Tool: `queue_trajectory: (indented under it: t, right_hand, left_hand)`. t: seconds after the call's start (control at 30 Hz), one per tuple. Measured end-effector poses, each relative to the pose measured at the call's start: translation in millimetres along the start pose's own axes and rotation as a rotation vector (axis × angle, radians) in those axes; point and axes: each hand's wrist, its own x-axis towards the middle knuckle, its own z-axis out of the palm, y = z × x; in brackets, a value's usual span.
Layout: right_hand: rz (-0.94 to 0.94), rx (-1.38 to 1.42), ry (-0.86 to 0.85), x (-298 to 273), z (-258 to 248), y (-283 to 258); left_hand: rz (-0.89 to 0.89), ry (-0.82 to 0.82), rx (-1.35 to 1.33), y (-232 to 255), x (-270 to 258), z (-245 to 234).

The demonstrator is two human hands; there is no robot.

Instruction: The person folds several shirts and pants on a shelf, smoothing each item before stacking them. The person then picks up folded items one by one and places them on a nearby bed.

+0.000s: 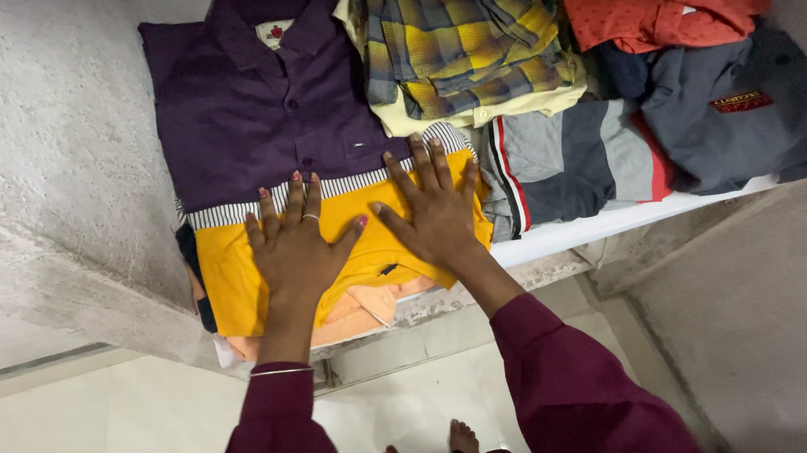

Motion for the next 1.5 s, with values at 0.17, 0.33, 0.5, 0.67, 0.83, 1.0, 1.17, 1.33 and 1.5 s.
queue_trajectory:
  t: [0.17, 0.33, 0.5, 0.67, 0.83, 1.0, 1.17, 1.33, 1.5]
  right_hand:
    - [0.021, 0.020, 0.002, -3, 3, 7]
    - [0.104, 0.019, -0.040, -5, 5, 15]
    - [0.140, 0.044, -0.091, -5, 2, 14]
    - [0.115, 0.011, 0.013, -18, 3, 7]
    - [0.012, 0.014, 0.105, -53, 6, -5]
    - [-0.027, 0.026, 0.206, -66, 16, -7]
    - [-0.025, 0.041, 0.263, -66, 22, -8]
    - [-0.029, 0.066, 0.277, -66, 21, -8]
    - [-0.026, 0.069, 0.282, -66, 19, -10]
  left_hand:
    - [0.053, 0.041, 0.006, -16, -8, -9]
    - [0.054, 0.081, 0.028, -24, -16, -8]
    - [0.074, 0.124, 0.078, -21, -18, -8]
    - [0.115, 0.110, 0.063, -17, -30, -16]
    - [0.219, 0.153, 0.041, -23, -60, -29]
    - [0.266, 0.143, 0.078, -27, -63, -27]
    - [0.260, 0.132, 0.068, -25, -64, -27]
    - [0.308, 0.023, 0.042, -31, -77, -64]
    - [0.381, -0.126, 0.175, -54, -91, -103]
